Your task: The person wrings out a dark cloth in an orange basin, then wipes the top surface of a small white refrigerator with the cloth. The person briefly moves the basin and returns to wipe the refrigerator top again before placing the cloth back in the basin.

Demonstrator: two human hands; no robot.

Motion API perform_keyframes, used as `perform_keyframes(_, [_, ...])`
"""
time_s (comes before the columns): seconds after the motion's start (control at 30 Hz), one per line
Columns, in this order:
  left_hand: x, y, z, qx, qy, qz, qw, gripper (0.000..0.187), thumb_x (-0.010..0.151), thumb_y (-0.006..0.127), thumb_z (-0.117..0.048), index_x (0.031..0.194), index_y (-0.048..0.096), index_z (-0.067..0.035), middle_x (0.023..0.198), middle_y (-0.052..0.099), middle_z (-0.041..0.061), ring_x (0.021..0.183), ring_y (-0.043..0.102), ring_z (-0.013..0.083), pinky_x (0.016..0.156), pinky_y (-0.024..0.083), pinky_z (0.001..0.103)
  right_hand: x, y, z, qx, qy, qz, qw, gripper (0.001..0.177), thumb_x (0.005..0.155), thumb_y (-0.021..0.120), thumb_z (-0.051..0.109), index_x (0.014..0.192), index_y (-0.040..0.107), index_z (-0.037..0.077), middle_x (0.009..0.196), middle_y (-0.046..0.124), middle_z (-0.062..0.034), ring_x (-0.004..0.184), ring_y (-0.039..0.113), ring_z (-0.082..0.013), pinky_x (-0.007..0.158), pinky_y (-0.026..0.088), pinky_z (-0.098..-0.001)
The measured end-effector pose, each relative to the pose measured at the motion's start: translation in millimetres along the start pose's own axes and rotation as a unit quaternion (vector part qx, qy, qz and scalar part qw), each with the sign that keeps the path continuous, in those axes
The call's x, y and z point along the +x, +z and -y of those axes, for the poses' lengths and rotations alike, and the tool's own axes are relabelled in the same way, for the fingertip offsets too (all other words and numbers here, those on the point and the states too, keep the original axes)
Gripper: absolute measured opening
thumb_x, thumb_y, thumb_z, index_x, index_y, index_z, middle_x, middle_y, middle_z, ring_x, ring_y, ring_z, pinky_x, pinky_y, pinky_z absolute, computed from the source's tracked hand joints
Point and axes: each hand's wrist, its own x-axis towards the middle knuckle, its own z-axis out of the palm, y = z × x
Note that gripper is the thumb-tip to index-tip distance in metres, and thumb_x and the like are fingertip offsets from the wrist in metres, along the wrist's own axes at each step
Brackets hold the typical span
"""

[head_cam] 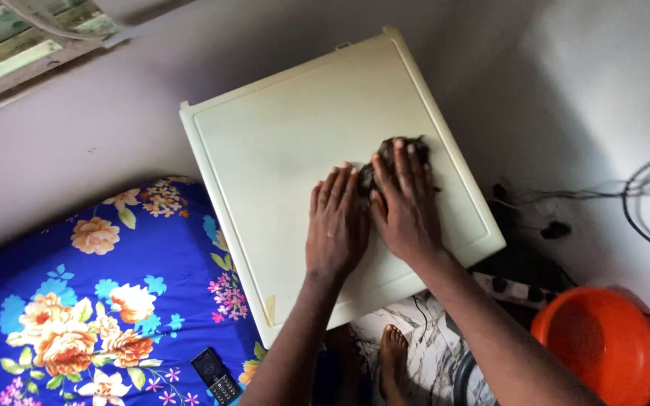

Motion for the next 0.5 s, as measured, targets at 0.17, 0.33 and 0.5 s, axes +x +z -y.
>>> perform_keyframes(0.17, [-3, -13, -4, -0.055, -0.047, -0.047, 0.996, 0.064, 0.097, 0.055, -0.017, 0.157, 0.036, 0.0, 0.163, 0.039, 0.021, 0.153, 0.034, 0.0355, 0.128, 0.024, 0.05, 53, 25, -7, -0.001, 0.041, -0.035, 0.999, 0.064, 0.107, 0.054, 0.031, 0.165, 0.031, 0.017, 0.169, 0.015, -0.0269, 0.155, 0.018, -0.0476, 0.125, 0.017, -0.0625])
perform_keyframes(0.33, [-5, -3, 0, -0.136, -0.112, -0.15, 0.973, 0.062, 0.107, 0.048, -0.021, 0.162, 0.03, 0.0, 0.167, 0.033, 0.024, 0.154, 0.031, 0.0414, 0.128, 0.028, 0.049, 73, 35, 11, -0.045, 0.037, -0.061, 0.996, 0.057, 0.11, 0.052, 0.036, 0.162, 0.035, 0.017, 0.168, 0.016, -0.0272, 0.155, 0.021, -0.0472, 0.125, 0.019, -0.0616])
perform_keyframes(0.5, [-2, 1, 2, -0.144, -0.137, -0.204, 0.959, 0.057, 0.112, 0.039, -0.031, 0.161, 0.035, -0.001, 0.166, 0.038, 0.022, 0.156, 0.033, 0.0396, 0.129, 0.028, 0.049, -5, -9, 42, 0.089, -0.081, 0.021, 0.993, 0.063, 0.102, 0.051, 0.007, 0.162, 0.034, -0.002, 0.174, 0.024, -0.0191, 0.162, 0.023, -0.0407, 0.134, 0.019, -0.0548])
